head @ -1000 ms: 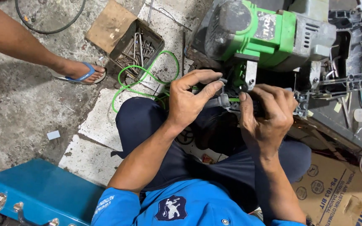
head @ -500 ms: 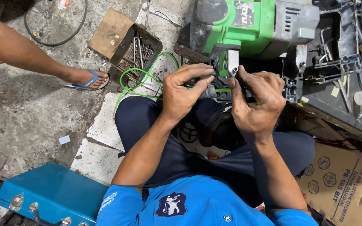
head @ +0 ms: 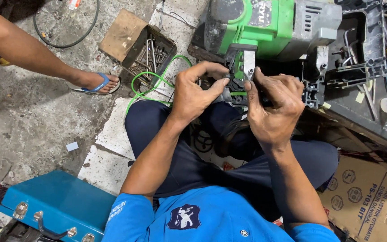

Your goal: Repairing a power tool by stripping wires, applying adhesive, and reassembling internal components.

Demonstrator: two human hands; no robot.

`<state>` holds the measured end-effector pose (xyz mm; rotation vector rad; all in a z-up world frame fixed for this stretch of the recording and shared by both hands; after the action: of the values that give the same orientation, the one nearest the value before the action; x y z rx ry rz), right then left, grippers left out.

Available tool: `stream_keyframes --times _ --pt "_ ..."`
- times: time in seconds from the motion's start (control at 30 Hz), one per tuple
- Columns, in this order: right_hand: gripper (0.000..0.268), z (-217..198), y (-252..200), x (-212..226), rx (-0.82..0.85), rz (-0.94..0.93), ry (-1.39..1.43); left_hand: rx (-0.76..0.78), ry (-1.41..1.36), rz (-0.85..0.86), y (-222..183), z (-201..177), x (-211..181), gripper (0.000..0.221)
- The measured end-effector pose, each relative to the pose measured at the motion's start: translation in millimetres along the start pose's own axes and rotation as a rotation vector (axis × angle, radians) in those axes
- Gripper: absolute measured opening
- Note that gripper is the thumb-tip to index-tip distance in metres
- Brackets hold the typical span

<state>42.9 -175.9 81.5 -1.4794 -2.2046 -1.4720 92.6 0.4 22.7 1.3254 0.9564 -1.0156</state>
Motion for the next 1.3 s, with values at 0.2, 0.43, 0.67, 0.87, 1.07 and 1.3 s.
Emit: stream_keyframes --times 0.2,0.43,0.67,0.87,1.07,1.3 --pt "0.017 -0.2 0.1 -0.1 0.001 0.002 0.002 0.027 0.060 -0.016 0.7 2.1 -9.0 0.026" --pt "0.016 -1.2 0.6 1.2 -0.006 -0.006 0.003 0.052 0.057 -0.026 1.8 1.4 -4.8 0.018" --pt "0.016 -2.2 1.1 3.5 -0.016 -0.041 -0.016 0.038 0.106 -0.032 3.7 1.0 -9.0 0.015" --pt "0.013 0.1 -1.6 -2.1 -0.034 -0.107 -0.040 -0.006 0.088 -0.037 0.7 1.3 -4.2 0.015" --pt "0.014 -2.2 -1.2 4.3 -0.022 -0.182 -0.083 -0.046 0.015 -0.049 -2.3 1.1 -0.5 0.015" --pt "0.022 -28.4 -12.3 -13.0 -0.060 -0.222 -0.059 -0.118 0.113 0.026 -17.8 -4.8 -29.3 0.018"
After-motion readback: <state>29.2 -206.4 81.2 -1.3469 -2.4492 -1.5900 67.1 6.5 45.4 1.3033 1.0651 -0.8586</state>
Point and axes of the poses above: each hand's wrist, its own y-axis towards the middle knuckle, its own z-axis out of the palm, x = y × z, the point moved 7 cm from there along y, towards the middle knuckle, and after that the axes turned 3 degrees about -z, right-handed, at the moved point
